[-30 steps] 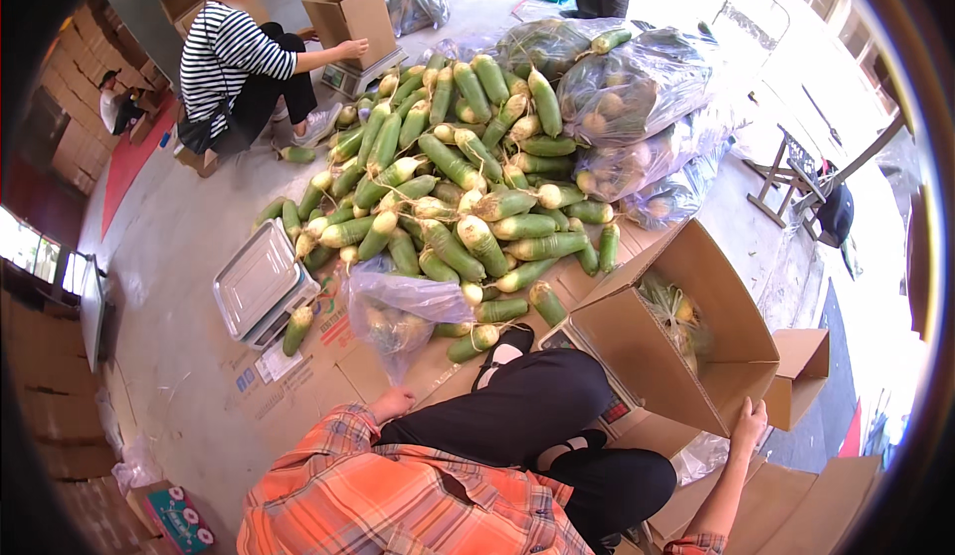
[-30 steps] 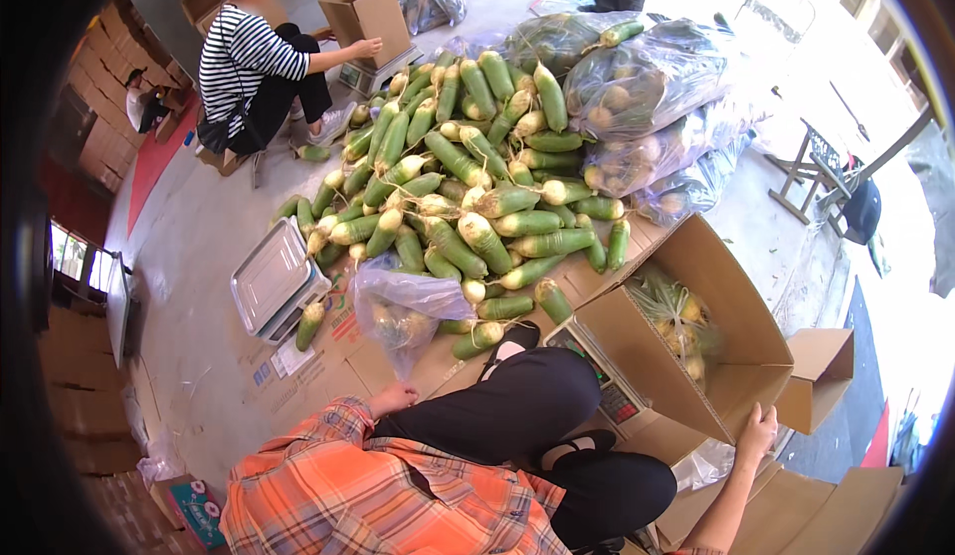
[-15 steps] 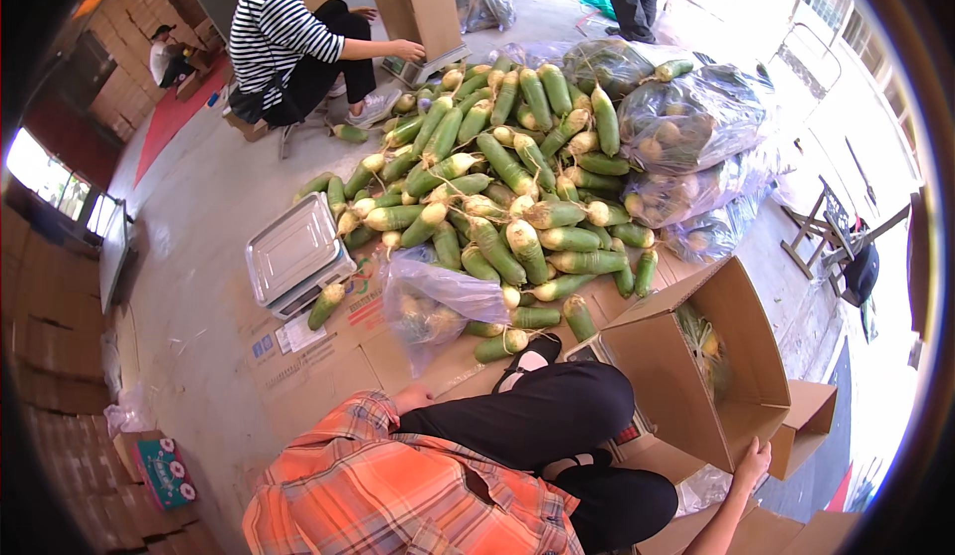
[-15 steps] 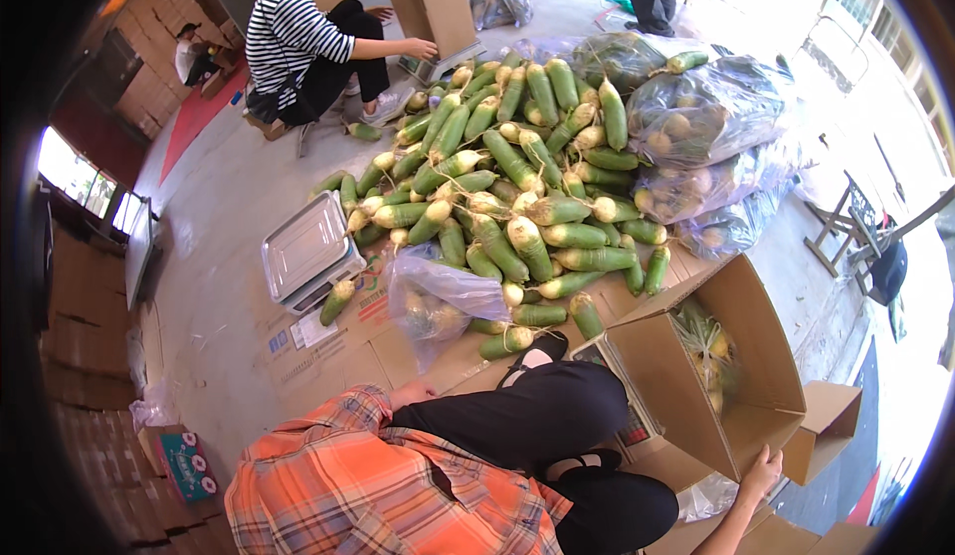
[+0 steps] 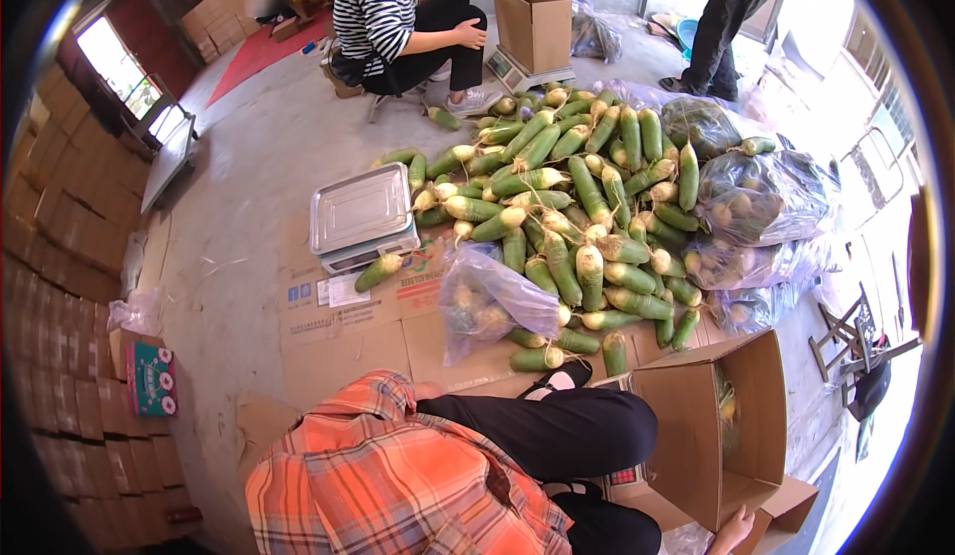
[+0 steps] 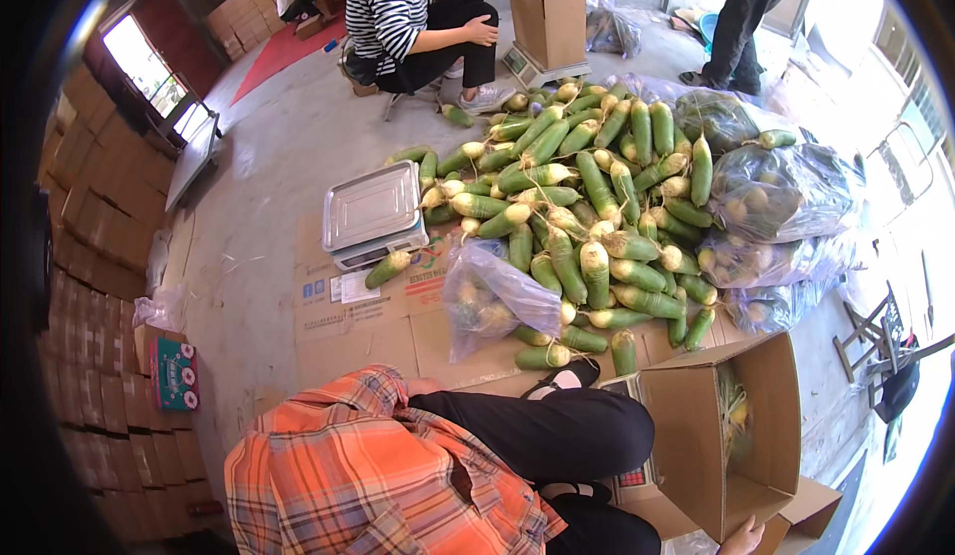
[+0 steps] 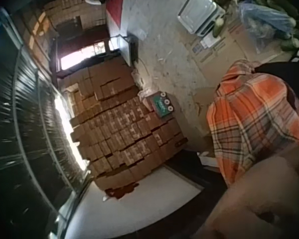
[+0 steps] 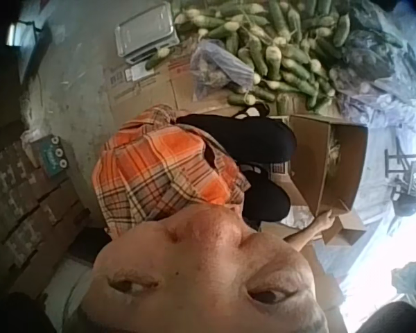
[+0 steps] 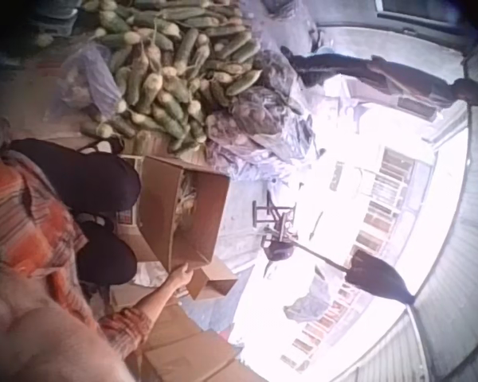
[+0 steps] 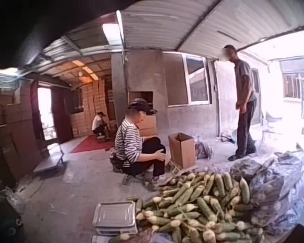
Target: Pack radishes or similar green vegetables into plastic bags and cardboard boxes, weighing them on a scale.
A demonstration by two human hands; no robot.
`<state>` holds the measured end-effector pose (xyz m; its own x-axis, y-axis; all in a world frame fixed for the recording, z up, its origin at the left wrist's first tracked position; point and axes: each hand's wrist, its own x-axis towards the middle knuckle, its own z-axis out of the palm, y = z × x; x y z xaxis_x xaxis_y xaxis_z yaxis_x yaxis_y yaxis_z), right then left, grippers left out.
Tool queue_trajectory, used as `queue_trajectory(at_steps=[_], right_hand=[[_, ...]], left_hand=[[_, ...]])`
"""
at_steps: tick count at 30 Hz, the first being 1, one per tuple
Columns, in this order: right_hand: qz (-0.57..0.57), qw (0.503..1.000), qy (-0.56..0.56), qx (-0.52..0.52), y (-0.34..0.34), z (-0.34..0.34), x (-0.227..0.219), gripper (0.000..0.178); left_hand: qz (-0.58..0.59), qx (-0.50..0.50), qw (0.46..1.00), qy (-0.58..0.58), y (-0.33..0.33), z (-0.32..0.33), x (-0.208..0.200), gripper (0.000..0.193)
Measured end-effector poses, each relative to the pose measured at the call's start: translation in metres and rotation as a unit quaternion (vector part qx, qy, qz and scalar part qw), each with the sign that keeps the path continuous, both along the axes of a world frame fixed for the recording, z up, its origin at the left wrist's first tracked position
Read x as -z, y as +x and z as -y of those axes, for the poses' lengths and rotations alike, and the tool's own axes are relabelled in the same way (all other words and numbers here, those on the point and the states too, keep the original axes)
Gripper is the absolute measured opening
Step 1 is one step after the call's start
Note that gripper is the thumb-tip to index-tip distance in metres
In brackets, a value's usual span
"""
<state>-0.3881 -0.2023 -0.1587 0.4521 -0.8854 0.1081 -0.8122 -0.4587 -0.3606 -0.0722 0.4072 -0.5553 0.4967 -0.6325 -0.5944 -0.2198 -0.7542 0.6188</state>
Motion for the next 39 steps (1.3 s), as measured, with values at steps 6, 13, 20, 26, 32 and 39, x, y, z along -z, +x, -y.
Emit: queue_trajectory(at_steps=[6, 13, 20, 26, 32, 39], right_hand=[[-0.025, 0.998, -0.009, 0.053, -0.008, -0.051, -0.047, 0.038], [0.001, 0.998, -0.001, 0.069, 0.007, -0.048, -0.035, 0.041], [0.034, 0.996, 0.008, 0.081, 0.006, -0.059, -0.043, 0.033], [0.039, 0.996, -0.017, 0.083, 0.019, -0.068, -0.053, 0.030], [0.047, 0.995, -0.006, 0.089, 0.020, -0.069, -0.055, 0.029], [0.021, 0.997, -0.003, 0.077, 0.017, -0.050, -0.031, 0.032]], left_hand=[[-0.005, 0.127, 0.992, -0.009, -0.083, -0.261, -0.089, 0.033], [-0.003, 0.090, 0.996, -0.016, -0.066, -0.231, -0.090, 0.033], [-0.010, 0.054, 0.998, -0.032, -0.046, -0.217, -0.062, 0.034], [-0.018, 0.020, 0.998, -0.048, -0.043, -0.194, -0.069, 0.035], [-0.037, -0.032, 0.997, -0.055, -0.051, -0.165, -0.100, 0.036], [0.226, -0.178, 0.926, -0.246, -0.078, -0.154, -0.083, 0.039]])
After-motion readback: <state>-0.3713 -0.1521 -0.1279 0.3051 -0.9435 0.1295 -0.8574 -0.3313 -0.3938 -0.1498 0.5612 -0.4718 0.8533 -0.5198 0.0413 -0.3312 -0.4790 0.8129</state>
